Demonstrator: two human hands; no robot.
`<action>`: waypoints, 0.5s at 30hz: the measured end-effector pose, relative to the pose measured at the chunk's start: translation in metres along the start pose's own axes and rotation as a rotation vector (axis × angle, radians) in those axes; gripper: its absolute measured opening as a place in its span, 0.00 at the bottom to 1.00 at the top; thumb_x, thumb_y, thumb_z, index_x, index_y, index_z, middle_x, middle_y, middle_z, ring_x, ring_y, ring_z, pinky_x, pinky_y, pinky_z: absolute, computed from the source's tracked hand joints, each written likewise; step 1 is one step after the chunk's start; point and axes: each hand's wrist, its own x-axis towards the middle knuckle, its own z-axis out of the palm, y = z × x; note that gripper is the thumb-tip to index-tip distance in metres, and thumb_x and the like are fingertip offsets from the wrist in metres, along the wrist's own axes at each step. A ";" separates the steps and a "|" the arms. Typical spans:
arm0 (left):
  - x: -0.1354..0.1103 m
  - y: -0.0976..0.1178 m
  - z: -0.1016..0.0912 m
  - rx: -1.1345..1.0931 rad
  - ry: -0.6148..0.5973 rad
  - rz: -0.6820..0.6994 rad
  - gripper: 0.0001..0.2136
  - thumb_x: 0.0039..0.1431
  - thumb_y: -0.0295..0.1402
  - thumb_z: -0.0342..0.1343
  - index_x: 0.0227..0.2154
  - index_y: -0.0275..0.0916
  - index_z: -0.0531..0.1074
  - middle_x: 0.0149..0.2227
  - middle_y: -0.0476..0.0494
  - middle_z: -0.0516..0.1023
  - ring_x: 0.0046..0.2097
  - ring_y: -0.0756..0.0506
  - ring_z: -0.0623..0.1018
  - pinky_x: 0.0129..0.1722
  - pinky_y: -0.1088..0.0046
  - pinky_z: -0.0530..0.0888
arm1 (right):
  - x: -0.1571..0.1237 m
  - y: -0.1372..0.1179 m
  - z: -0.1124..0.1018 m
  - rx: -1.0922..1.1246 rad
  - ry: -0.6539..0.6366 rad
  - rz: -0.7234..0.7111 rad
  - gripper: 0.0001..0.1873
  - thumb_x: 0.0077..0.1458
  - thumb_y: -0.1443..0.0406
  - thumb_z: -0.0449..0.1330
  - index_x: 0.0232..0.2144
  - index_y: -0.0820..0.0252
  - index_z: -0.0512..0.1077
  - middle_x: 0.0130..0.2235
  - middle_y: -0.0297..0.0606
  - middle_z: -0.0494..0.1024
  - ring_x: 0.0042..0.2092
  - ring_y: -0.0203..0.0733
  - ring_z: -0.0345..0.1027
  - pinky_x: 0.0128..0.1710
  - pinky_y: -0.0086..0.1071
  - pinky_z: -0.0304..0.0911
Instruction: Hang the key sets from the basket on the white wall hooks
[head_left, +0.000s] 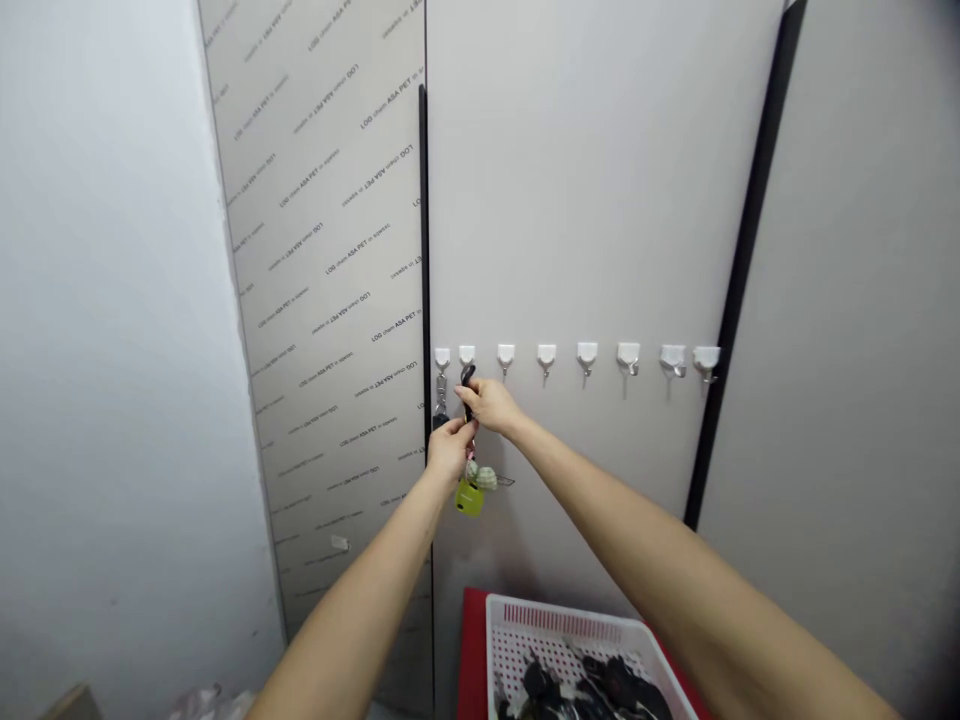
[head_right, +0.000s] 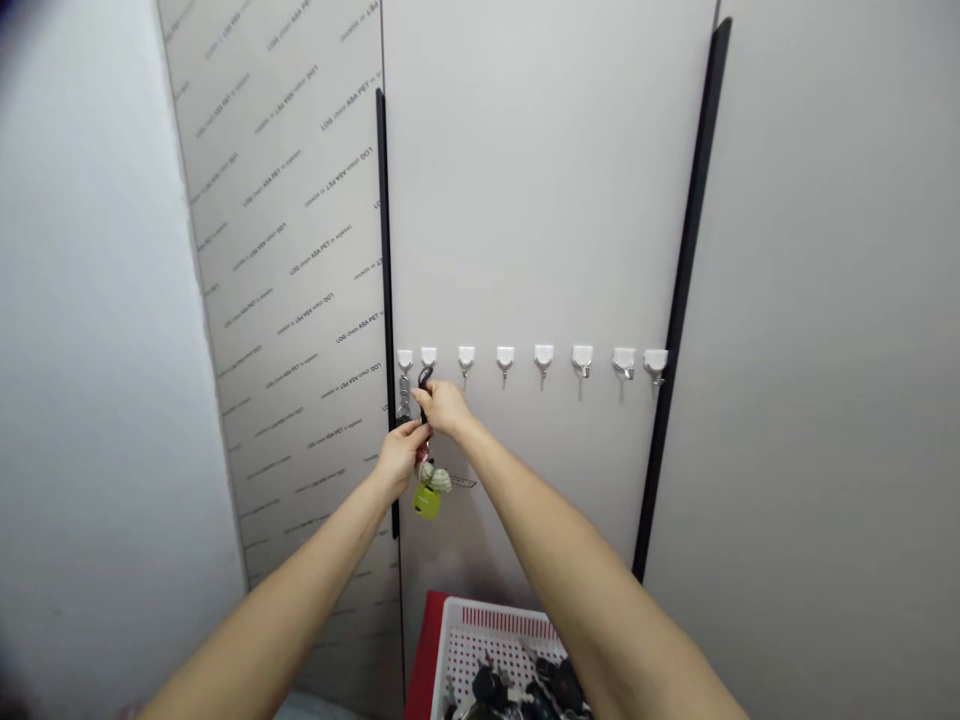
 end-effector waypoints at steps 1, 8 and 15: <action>0.003 0.002 0.000 -0.004 0.005 -0.001 0.09 0.35 0.34 0.52 0.14 0.35 0.59 0.11 0.57 0.56 0.14 0.58 0.56 0.14 0.82 0.53 | 0.004 -0.001 0.000 -0.019 -0.006 0.014 0.15 0.45 0.61 0.45 0.16 0.65 0.64 0.15 0.30 0.59 0.18 0.27 0.49 0.18 0.22 0.45; 0.010 -0.004 0.005 0.084 0.014 -0.036 0.07 0.39 0.31 0.48 0.14 0.35 0.58 0.12 0.56 0.56 0.14 0.59 0.56 0.14 0.82 0.53 | 0.014 0.012 0.006 -0.117 -0.063 0.130 0.16 0.45 0.60 0.45 0.19 0.65 0.67 0.18 0.35 0.65 0.21 0.30 0.54 0.19 0.24 0.47; 0.020 -0.016 0.006 0.296 0.026 -0.023 0.07 0.41 0.28 0.47 0.12 0.35 0.58 0.11 0.54 0.58 0.14 0.56 0.60 0.14 0.81 0.55 | 0.006 0.026 0.017 -0.140 -0.018 0.188 0.19 0.44 0.57 0.45 0.28 0.66 0.68 0.26 0.42 0.71 0.28 0.36 0.62 0.25 0.26 0.53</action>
